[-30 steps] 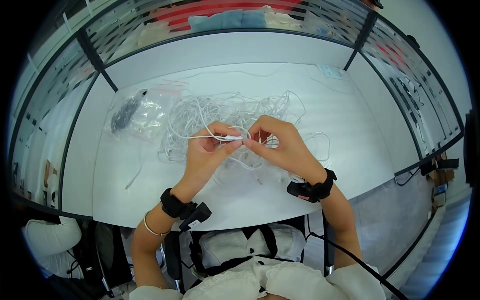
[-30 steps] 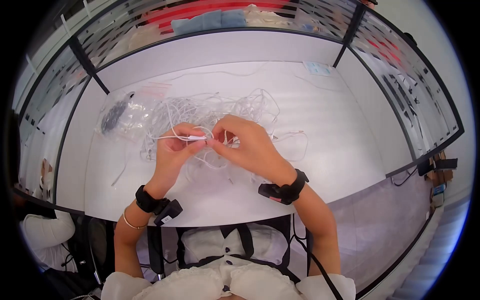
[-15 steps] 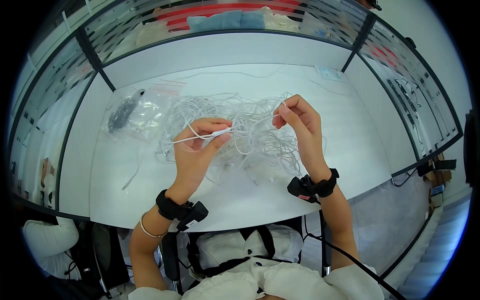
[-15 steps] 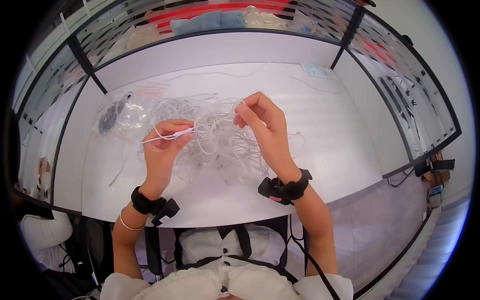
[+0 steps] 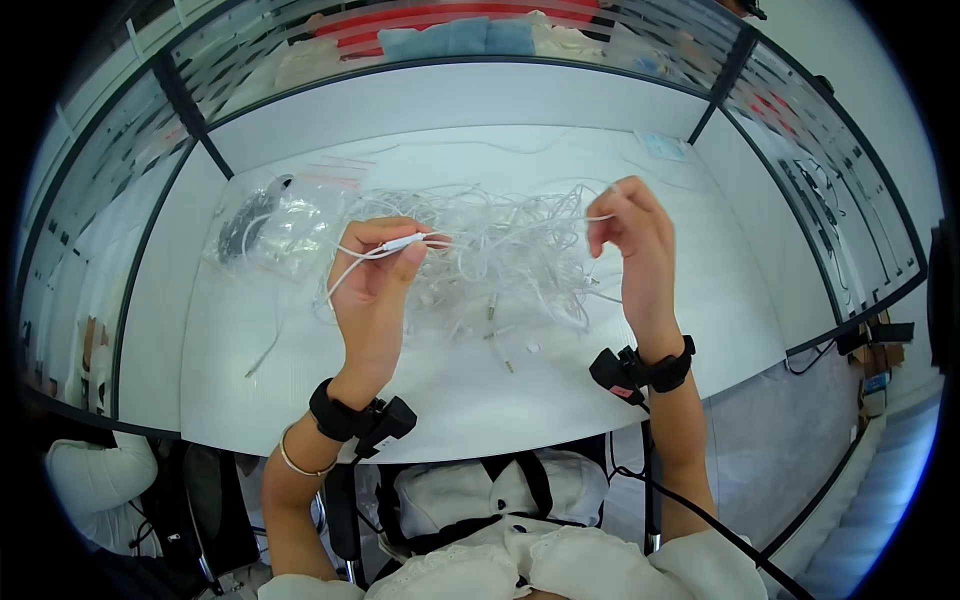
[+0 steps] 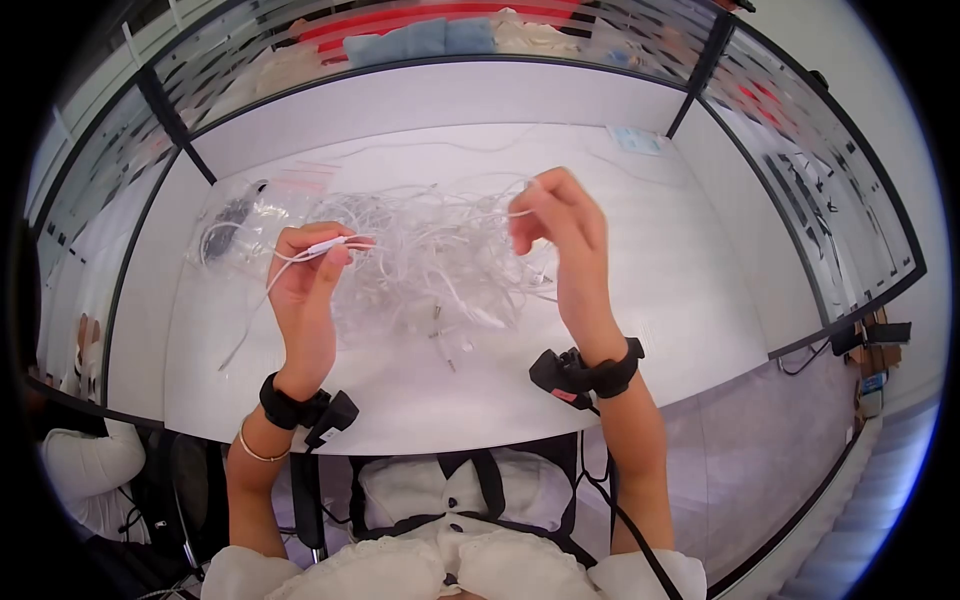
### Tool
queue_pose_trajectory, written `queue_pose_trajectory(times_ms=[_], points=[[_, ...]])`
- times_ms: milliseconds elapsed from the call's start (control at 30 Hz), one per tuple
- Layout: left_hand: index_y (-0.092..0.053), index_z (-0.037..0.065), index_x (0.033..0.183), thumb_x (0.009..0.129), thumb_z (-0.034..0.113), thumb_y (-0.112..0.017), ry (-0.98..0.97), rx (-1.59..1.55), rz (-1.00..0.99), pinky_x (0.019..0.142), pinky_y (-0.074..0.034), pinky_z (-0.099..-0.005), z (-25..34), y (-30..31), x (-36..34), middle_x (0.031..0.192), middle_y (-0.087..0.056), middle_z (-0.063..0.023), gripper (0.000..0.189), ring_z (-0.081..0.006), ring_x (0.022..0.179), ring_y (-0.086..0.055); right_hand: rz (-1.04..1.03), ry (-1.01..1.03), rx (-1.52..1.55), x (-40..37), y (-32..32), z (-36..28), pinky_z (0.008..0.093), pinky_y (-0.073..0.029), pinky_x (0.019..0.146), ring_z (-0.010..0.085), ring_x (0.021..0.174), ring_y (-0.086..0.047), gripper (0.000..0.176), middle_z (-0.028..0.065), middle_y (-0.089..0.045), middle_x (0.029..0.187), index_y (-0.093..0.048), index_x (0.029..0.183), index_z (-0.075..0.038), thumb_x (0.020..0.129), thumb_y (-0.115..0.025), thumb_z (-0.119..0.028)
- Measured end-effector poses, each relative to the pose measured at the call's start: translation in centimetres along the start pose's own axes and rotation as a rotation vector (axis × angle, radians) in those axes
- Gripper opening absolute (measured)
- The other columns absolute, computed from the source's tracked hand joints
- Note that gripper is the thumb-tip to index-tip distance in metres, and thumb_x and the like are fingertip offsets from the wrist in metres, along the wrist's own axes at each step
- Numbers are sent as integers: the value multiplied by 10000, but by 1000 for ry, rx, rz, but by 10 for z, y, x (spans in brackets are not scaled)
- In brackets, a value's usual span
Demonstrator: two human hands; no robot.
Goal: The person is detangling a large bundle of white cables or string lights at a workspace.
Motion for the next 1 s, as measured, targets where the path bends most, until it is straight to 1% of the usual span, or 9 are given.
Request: queue_pose_trajectory(times_ms=[100, 200, 233, 367, 500, 600, 767, 900, 1000], points=[[-525, 3, 1011, 898, -4, -593, 24, -9, -50, 855, -512, -329, -5, -2, -2, 1002, -611, -118, 132, -200, 911, -641, -248, -170, -152, 0, -6, 18, 256, -451, 668, 120, 722, -566, 114, 51, -615, 845, -550, 937, -40, 908, -561, -149], [-528, -1, 1017, 894, -15, -588, 140, -14, -106, 834, -526, -332, -2, -4, -4, 995, -605, -118, 137, -194, 907, -636, -245, 12, -429, -7, -21, 18, 268, -463, 689, 138, 763, -582, 195, 46, -625, 925, -542, 1063, -46, 901, -579, -148], [-531, -2, 1021, 894, -17, -586, 138, -26, -120, 827, -530, -332, -2, -5, -4, 997, -602, -117, 139, -194, 904, -636, -222, -19, -384, -8, -23, 11, 298, -464, 762, 172, 859, -581, 316, 60, -604, 1048, -517, 1167, -56, 872, -604, -128], [-542, -3, 1035, 892, -27, -581, 120, -57, -162, 810, -539, -330, -9, -5, -8, 1008, -592, -108, 149, -192, 896, -631, -113, 346, -598, -8, -25, -5, 364, -405, 920, 247, 1079, -510, 442, 100, -521, 1223, -517, 1207, -71, 786, -651, -83], [-565, -6, 1043, 888, -34, -583, 101, -10, -178, 793, -529, -300, -14, -6, -9, 1029, -586, -103, 159, -184, 903, -628, -440, 540, -698, -17, -42, -14, 384, -368, 952, 252, 1068, -521, 194, 14, -602, 1028, -650, 949, -141, 764, -687, -95], [-584, -20, 1050, 889, -25, -589, 116, 12, -173, 802, -515, -285, -14, -6, -10, 1026, -601, -102, 162, -182, 903, -635, -370, 628, -913, -19, -43, -7, 398, -353, 970, 233, 1068, -526, 172, -2, -604, 1017, -651, 916, -145, 756, -709, -119], [-608, -35, 1048, 895, -16, -585, 167, -1, -156, 829, -507, -288, -18, -5, -12, 1010, -625, -100, 156, -184, 917, -642, -266, 520, -909, -15, -31, 3, 477, -277, 1071, 183, 939, -605, 126, -18, -581, 705, -606, 777, -131, 773, -729, -159], [-611, -36, 1069, 897, -18, -580, 200, -5, -173, 837, -504, -289, -15, -4, -13, 1011, -628, -102, 175, -180, 923, -643, -327, 244, -861, -17, -34, -1, 491, -212, 1110, 159, 893, -600, 135, -19, -581, 700, -620, 750, -122, 763, -744, -173], [-612, -34, 1081, 899, -19, -575, 181, -2, -207, 844, -500, -289, -14, -5, -13, 1006, -628, -102, 186, -179, 924, -643, -375, 236, -887, -15, -32, 3, 493, -161, 1136, 147, 930, -600, 127, -19, -601, 719, -645, 756, -112, 753, -758, -170]])
Point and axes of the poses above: each hand's wrist, its own x-axis towards the middle knuckle, its own y-axis out of the back of the hand, z = x × y, the point moved 2 cm from there along x, towards the middle knuckle
